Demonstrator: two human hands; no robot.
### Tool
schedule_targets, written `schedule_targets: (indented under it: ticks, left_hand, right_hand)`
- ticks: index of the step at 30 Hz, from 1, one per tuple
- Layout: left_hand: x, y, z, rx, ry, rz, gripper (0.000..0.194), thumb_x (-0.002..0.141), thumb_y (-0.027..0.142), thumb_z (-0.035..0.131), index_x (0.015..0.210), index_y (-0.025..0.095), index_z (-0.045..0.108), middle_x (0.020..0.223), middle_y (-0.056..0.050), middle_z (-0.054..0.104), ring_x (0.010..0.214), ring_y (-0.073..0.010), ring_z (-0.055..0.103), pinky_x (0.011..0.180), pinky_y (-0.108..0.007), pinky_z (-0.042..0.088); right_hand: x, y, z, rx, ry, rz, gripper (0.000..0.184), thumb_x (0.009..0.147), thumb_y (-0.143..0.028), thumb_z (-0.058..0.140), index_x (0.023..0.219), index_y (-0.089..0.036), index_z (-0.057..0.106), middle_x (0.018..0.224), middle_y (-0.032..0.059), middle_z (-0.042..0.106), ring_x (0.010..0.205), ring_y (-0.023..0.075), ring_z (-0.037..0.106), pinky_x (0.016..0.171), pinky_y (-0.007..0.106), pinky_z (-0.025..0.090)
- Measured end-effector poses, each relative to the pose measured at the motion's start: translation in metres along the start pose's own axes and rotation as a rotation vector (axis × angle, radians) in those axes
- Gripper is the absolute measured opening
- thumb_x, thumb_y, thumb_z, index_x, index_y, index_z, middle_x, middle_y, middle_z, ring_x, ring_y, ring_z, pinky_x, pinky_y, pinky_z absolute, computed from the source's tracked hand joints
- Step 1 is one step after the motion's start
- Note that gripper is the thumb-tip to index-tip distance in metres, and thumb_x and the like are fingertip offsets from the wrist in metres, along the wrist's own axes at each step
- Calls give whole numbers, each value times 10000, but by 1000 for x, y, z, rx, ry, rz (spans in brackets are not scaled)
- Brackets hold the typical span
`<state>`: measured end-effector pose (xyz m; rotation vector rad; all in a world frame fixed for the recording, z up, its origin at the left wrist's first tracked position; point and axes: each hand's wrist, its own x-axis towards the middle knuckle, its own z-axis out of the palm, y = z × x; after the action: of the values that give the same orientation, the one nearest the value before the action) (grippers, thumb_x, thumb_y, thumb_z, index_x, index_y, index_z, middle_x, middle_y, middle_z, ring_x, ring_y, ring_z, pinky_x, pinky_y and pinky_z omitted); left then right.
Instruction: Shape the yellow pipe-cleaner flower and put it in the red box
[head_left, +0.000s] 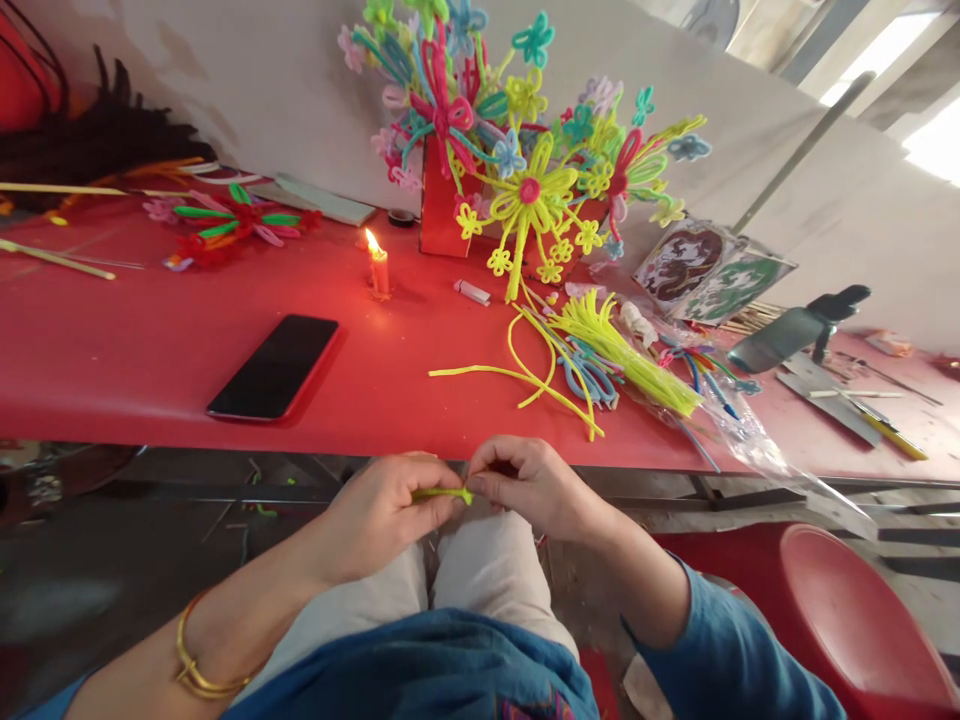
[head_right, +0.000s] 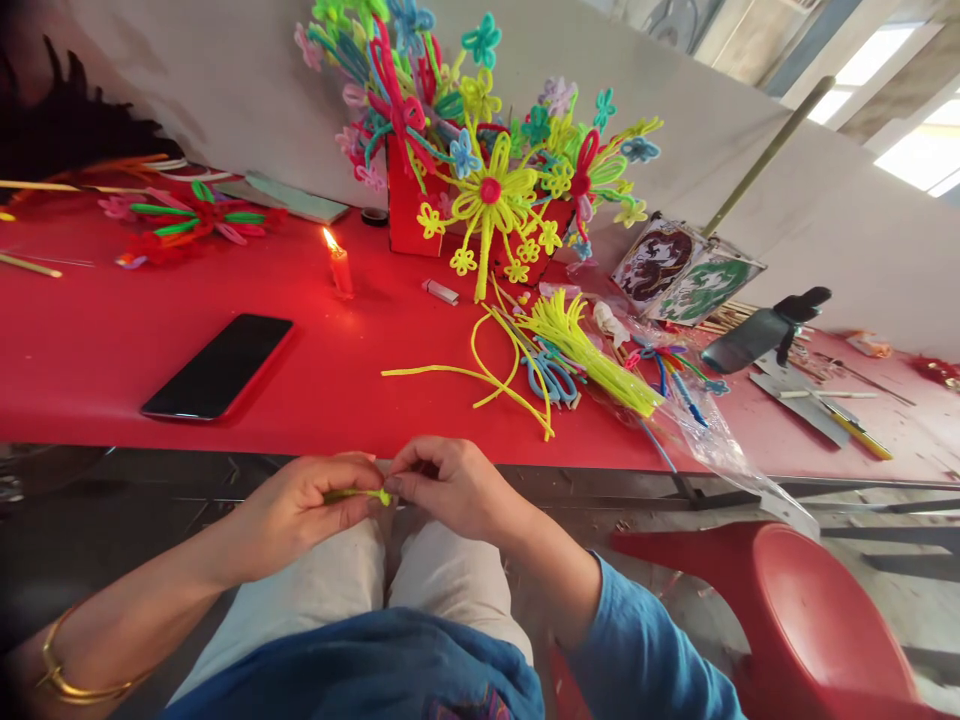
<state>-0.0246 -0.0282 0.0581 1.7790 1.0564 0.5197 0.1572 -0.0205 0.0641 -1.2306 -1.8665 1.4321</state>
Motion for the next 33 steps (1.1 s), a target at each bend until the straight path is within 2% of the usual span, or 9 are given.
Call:
schedule_targets:
  ticks: [2,4,8,12,15,19,27,29,33]
  left_hand:
    - [-2,-4,4,-124,19,-37,196,771,311,517,690,175,633,671,7,581,639,-135,515,583,-231,384]
    - [-3,-8,10,-250,68,-91,220,772,365,521,728,182,636,672,11,582,651,-139,504,586,-235,381]
    - [-3,-10,21,-425,192,-166,209,735,382,567,736,187,641,645,22,585,660,-142,511,600,-236,385]
    - [1,-9,29,-490,296,-213,211,701,382,595,671,176,626,630,18,600,638,-140,515,582,-232,388]
    - [3,-8,32,-442,362,-216,236,720,392,570,657,170,620,626,14,608,616,-137,516,567,-233,391]
    - [2,-4,31,-209,410,-181,234,754,375,539,752,175,660,632,11,632,602,-141,536,554,-233,396]
    - [1,-7,36,-16,536,-33,217,790,327,512,855,210,684,726,-20,676,744,-182,611,671,-266,449]
    - [3,-7,34,-67,506,-62,232,795,328,508,894,203,675,736,-16,679,755,-181,612,677,-263,451]
    - [4,-4,26,-245,341,-141,250,783,364,531,910,203,673,715,10,684,740,-166,611,657,-234,457]
  right_hand:
    - [-2,1,4,90,19,9,84,764,-224,531,710,-164,553,547,-61,460,469,59,423,441,165,336]
    - [-3,2,6,59,85,-32,84,768,-208,513,708,-167,555,556,-58,473,472,59,429,454,168,347]
    - [-7,5,9,-186,232,-184,103,770,-146,508,723,-177,594,624,-31,555,570,80,502,551,181,391]
    - [-8,9,9,-378,258,-298,154,811,-149,475,792,-185,624,684,2,594,627,101,542,595,194,412]
    - [-9,9,10,-499,271,-313,178,835,-172,454,816,-173,631,694,21,600,629,110,549,587,201,409]
    - [-9,6,12,-567,319,-288,176,834,-196,453,806,-174,625,691,22,596,622,115,542,578,209,395]
    - [0,1,17,-306,371,-51,124,735,-169,485,644,-179,568,545,-38,518,508,91,466,487,189,340]
    - [2,2,18,-258,365,-10,132,739,-187,482,636,-174,562,535,-41,506,502,88,459,478,186,332]
    - [1,5,16,-286,336,-39,138,755,-192,477,661,-172,576,561,-38,519,527,86,465,501,187,331]
